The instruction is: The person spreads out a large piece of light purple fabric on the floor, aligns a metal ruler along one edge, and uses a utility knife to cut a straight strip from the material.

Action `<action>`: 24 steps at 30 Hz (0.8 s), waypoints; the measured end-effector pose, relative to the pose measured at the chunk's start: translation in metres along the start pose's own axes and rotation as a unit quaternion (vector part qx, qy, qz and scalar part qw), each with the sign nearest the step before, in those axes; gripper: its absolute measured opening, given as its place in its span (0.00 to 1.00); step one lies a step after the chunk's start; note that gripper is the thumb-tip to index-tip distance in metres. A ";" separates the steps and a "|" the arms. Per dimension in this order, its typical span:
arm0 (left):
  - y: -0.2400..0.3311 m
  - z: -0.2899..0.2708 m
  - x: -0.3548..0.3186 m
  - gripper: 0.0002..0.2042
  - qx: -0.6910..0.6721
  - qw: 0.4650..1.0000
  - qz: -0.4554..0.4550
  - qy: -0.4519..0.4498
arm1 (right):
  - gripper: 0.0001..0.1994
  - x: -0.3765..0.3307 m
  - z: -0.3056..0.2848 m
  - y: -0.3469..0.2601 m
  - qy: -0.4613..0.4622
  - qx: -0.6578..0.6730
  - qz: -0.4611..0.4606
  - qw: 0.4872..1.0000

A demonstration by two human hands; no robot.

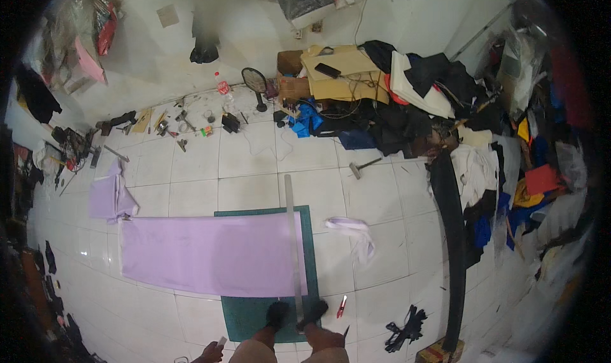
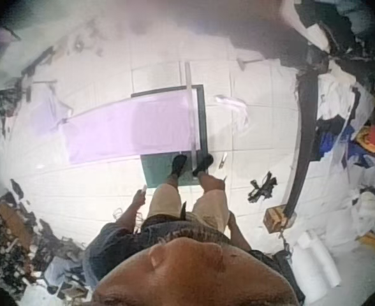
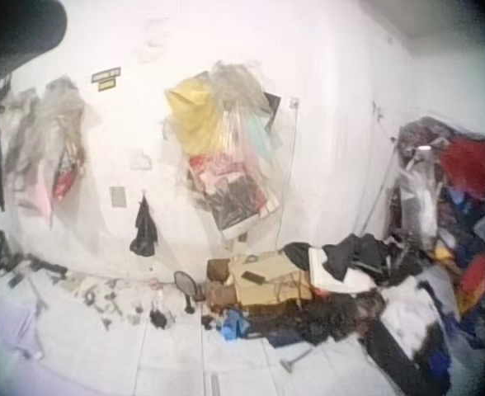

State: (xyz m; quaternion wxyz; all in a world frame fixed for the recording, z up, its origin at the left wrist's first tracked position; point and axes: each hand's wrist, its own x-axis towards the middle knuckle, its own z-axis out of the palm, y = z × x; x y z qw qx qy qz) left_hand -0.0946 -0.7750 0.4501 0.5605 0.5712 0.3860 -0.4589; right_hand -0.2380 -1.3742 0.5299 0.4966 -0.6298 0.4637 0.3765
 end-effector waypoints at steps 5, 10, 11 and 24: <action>0.082 0.077 -0.032 0.17 0.081 0.983 0.059 0.152 | 0.13 0.033 -0.029 -0.127 -0.001 -0.117 -0.017 0.993; 0.138 0.104 -0.069 0.13 -0.287 0.945 -0.095 0.125 | 0.13 0.053 -0.083 -0.202 -0.039 -0.226 -0.083 0.970; 0.143 0.122 -0.072 0.13 -0.215 0.959 -0.090 0.160 | 0.13 0.055 -0.102 -0.211 -0.042 -0.248 -0.097 0.963; 0.322 0.282 -0.001 0.17 0.056 0.972 -0.059 0.223 | 0.20 0.159 -0.194 -0.555 -0.009 -0.115 -0.021 0.993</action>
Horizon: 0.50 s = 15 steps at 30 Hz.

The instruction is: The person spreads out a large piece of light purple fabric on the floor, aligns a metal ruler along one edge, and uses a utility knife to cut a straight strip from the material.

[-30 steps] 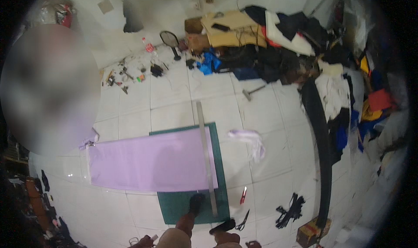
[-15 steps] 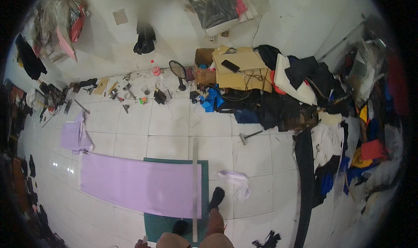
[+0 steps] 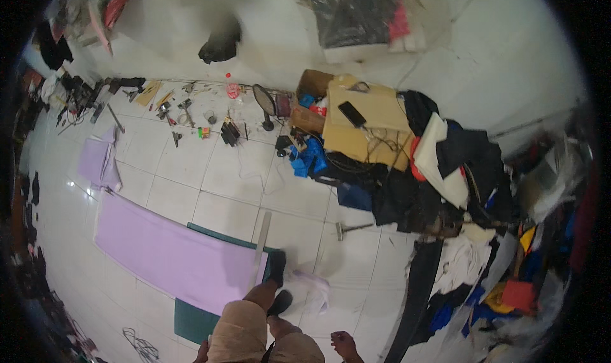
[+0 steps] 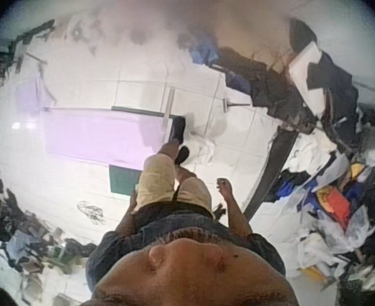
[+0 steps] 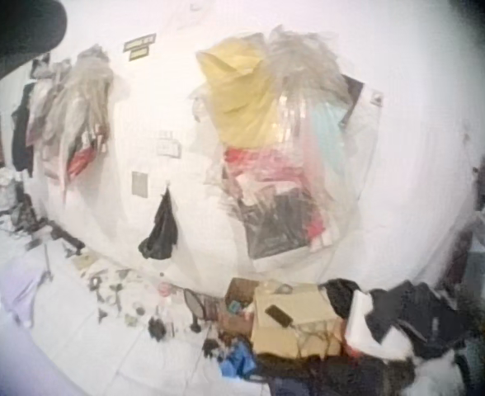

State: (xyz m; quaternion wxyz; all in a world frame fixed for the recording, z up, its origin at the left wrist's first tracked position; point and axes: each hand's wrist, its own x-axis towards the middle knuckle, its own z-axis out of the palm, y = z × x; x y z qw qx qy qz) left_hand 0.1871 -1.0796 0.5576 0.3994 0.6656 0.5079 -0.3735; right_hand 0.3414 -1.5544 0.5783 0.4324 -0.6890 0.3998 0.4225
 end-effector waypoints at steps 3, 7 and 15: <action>0.046 0.022 0.008 0.17 -0.056 0.998 -0.025 -0.003 | 0.21 0.026 -0.010 -0.066 -0.024 -0.103 -0.042 0.993; 0.125 0.030 0.015 0.17 -0.110 0.992 -0.060 0.009 | 0.19 0.095 -0.027 -0.159 -0.018 -0.215 -0.065 0.974; 0.288 0.029 0.030 0.17 -0.255 0.964 -0.067 0.039 | 0.16 0.194 -0.046 -0.388 0.066 -0.322 -0.234 0.915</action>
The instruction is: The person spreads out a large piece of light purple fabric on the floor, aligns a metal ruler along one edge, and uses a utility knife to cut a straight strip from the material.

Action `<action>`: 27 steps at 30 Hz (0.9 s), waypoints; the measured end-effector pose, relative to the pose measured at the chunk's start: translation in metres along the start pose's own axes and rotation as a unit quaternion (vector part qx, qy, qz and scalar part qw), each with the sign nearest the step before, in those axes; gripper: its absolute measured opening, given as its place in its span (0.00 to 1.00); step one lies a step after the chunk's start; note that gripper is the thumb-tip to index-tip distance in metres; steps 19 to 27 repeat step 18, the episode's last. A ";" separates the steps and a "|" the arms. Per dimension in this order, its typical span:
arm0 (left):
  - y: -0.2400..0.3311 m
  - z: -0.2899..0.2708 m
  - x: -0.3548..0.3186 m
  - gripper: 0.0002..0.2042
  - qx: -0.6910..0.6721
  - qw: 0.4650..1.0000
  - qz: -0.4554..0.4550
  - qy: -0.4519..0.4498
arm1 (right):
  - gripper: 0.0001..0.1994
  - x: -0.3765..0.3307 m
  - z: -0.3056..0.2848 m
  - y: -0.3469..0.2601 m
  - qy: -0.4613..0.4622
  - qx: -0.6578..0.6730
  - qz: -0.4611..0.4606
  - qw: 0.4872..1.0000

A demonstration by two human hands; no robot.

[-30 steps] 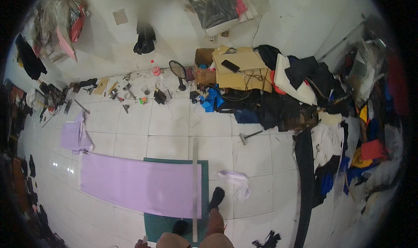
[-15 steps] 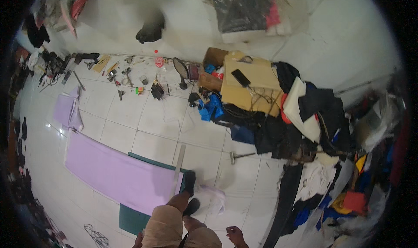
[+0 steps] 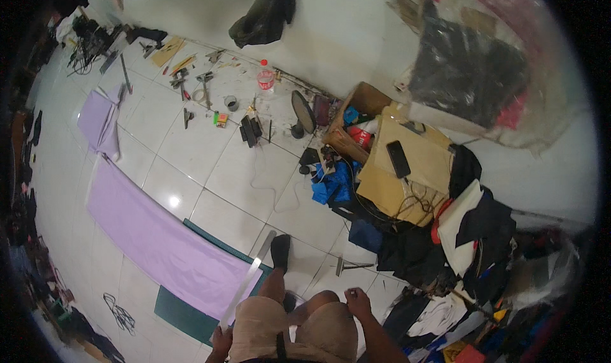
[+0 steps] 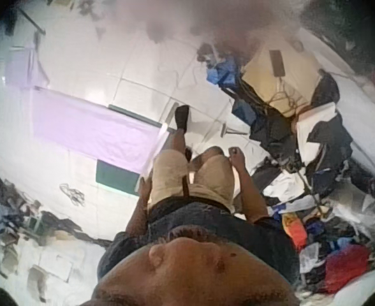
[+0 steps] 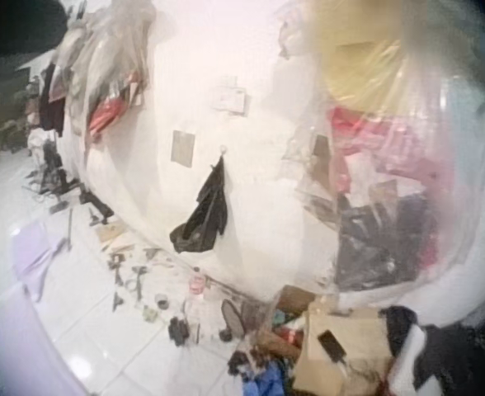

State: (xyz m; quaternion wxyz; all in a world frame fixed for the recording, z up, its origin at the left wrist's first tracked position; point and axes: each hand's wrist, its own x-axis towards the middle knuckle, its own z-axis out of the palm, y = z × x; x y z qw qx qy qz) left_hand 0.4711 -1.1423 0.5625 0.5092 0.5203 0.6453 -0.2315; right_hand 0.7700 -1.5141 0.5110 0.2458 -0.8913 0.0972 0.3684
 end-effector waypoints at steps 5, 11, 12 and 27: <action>0.046 0.041 0.011 0.15 -0.180 0.979 0.039 0.087 | 0.12 0.121 0.010 -0.104 -0.048 0.020 -0.125 0.991; 0.179 0.104 -0.001 0.30 -0.361 0.928 0.012 0.088 | 0.12 0.263 0.099 -0.205 -0.150 -0.098 -0.196 0.964; 0.189 0.123 0.006 0.30 -0.382 0.920 0.020 0.086 | 0.13 0.286 0.114 -0.209 -0.162 -0.116 -0.201 0.959; 0.158 0.255 0.051 0.25 -0.397 0.903 0.087 0.140 | 0.15 0.434 0.211 -0.268 -0.178 -0.238 -0.262 0.918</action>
